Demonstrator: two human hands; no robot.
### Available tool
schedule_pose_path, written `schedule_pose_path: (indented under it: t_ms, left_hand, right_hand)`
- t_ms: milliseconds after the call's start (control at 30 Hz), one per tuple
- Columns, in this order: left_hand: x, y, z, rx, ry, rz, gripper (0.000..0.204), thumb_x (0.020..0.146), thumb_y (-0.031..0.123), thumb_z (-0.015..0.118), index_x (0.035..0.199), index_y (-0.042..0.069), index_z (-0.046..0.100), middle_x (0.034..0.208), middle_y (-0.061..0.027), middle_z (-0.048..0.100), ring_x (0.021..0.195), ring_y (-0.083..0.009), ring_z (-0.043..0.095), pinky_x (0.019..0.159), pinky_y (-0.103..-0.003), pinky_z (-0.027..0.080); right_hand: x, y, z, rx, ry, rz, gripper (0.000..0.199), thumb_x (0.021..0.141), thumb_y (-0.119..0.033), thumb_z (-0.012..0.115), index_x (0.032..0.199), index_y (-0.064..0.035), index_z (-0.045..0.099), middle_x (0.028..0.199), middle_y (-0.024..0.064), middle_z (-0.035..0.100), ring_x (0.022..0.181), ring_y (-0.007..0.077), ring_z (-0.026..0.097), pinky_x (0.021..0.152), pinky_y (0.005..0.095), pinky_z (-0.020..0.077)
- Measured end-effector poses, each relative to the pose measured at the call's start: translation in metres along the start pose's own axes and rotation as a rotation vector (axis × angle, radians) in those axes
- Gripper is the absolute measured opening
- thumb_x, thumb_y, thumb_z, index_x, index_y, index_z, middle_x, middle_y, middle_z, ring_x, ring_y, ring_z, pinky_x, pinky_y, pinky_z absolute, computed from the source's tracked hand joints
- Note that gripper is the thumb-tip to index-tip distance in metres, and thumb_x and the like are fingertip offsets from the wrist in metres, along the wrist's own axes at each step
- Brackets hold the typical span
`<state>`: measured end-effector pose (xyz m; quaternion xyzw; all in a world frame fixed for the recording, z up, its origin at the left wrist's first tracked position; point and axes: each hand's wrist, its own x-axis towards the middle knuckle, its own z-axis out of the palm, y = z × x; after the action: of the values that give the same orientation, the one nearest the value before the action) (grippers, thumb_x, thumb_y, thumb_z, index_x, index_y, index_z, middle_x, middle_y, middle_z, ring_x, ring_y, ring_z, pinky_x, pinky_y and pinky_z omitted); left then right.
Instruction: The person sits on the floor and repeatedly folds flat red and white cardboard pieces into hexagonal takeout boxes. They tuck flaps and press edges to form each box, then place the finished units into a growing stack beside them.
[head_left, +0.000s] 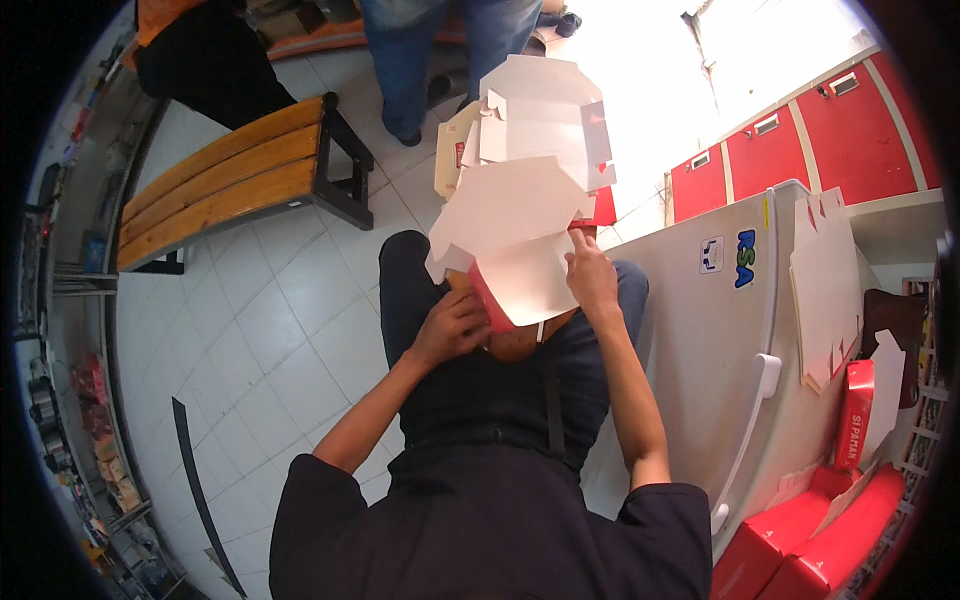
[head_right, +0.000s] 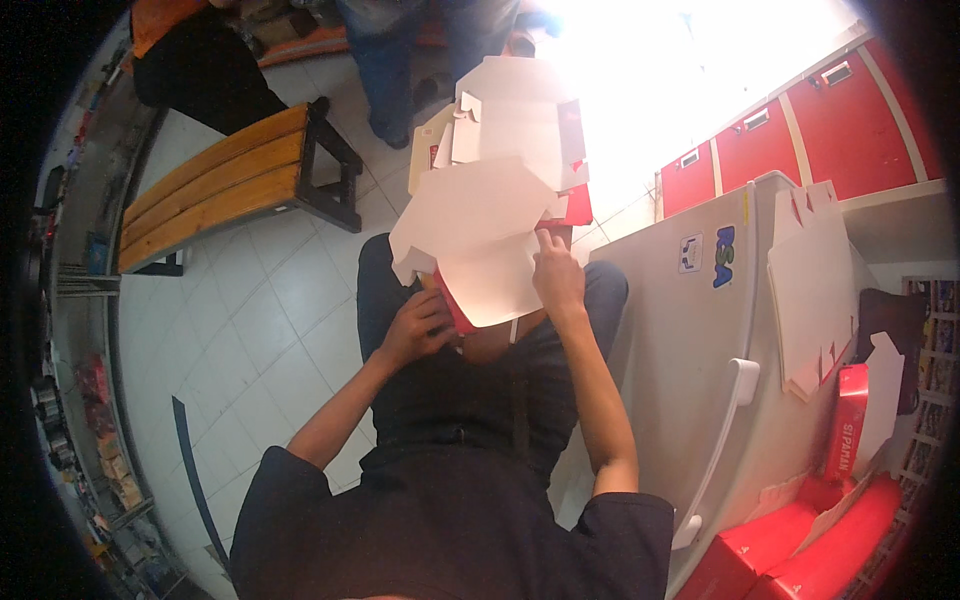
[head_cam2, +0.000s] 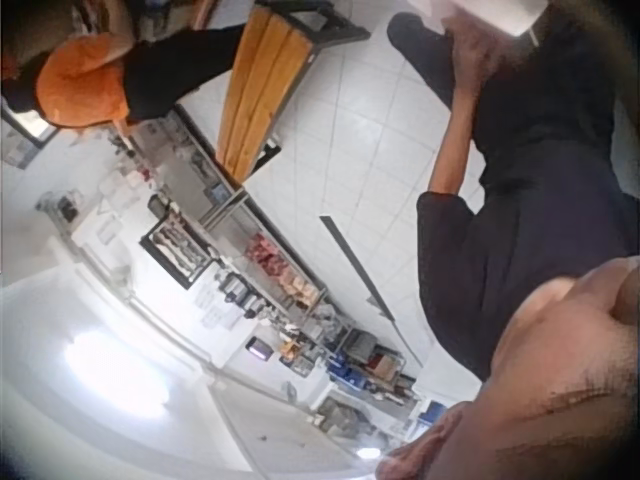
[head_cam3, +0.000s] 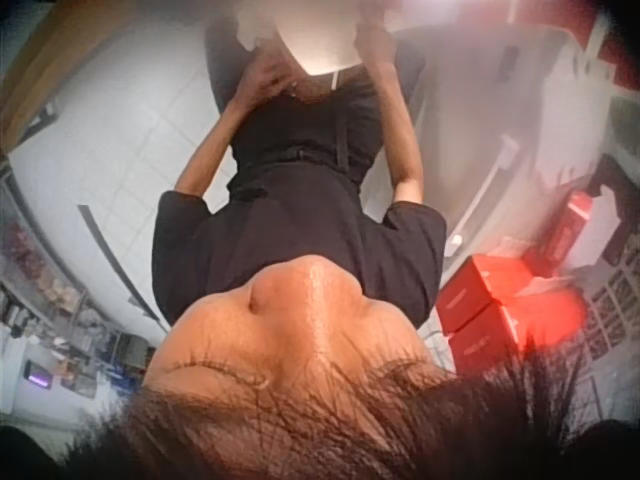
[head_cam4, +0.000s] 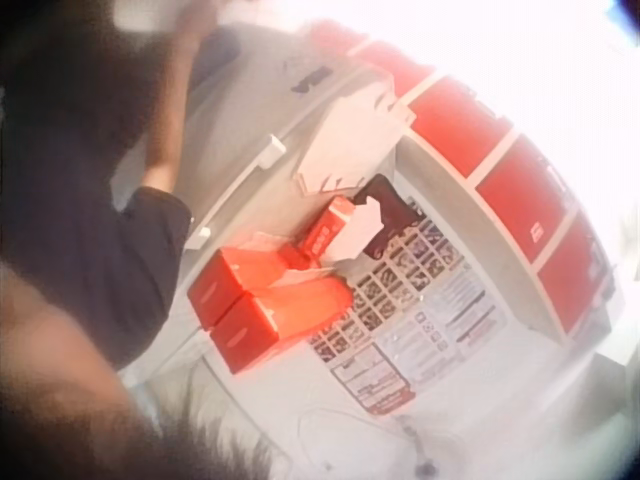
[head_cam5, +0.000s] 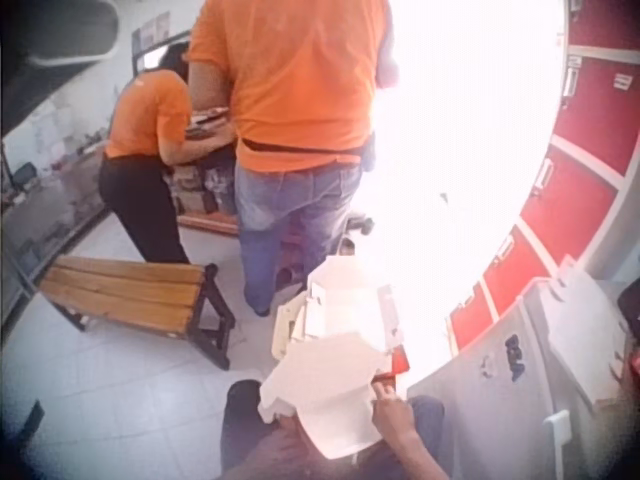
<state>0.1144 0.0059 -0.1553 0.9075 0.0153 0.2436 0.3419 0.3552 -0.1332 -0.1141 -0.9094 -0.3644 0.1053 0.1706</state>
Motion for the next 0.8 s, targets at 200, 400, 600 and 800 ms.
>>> schedule_pose_path:
  t_ms: [200,400,600,800]
  left_hand:
    - [0.009,0.014,-0.014,-0.046,0.006,-0.045,0.025,0.072,0.024,0.085,0.084,0.006,0.073,0.098,-0.0067,0.068,0.106,-0.0262,0.061,0.095,-0.041,0.048]
    - [-0.001,0.002,-0.006,-0.032,0.030,-0.001,0.023,0.072,0.024,0.084,0.082,0.006,0.073,0.094,-0.0047,0.068,0.107,-0.0264,0.060,0.094,-0.041,0.048]
    - [0.005,0.006,-0.007,-0.041,0.026,0.014,0.023,0.073,0.023,0.083,0.084,0.006,0.073,0.095,-0.0040,0.068,0.109,-0.0252,0.058,0.093,-0.039,0.049]
    - [-0.002,0.002,-0.005,-0.021,0.007,0.018,0.022,0.074,0.025,0.083,0.082,0.006,0.073,0.095,-0.0037,0.067,0.109,-0.0254,0.058,0.092,-0.038,0.050]
  right_hand:
    - [-0.001,-0.001,-0.001,0.032,-0.008,0.053,0.034,0.092,-0.013,0.060,0.124,-0.0118,0.051,0.109,0.0164,0.063,0.096,0.0417,0.064,0.078,0.0518,0.0520]
    - [-0.005,-0.003,-0.001,-0.010,0.080,0.061,0.032,0.090,-0.020,0.062,0.122,-0.0187,0.057,0.108,0.0132,0.068,0.092,0.0393,0.066,0.077,0.0500,0.0527]
    - [-0.014,-0.005,-0.001,0.026,0.200,0.092,0.025,0.089,-0.017,0.064,0.114,-0.0136,0.063,0.098,0.0191,0.070,0.087,0.0418,0.066,0.074,0.0504,0.0523]
    - [-0.011,-0.007,-0.002,0.046,0.196,0.113,0.022,0.090,-0.018,0.064,0.110,-0.0112,0.064,0.098,0.0200,0.070,0.088,0.0416,0.067,0.073,0.0503,0.0530]
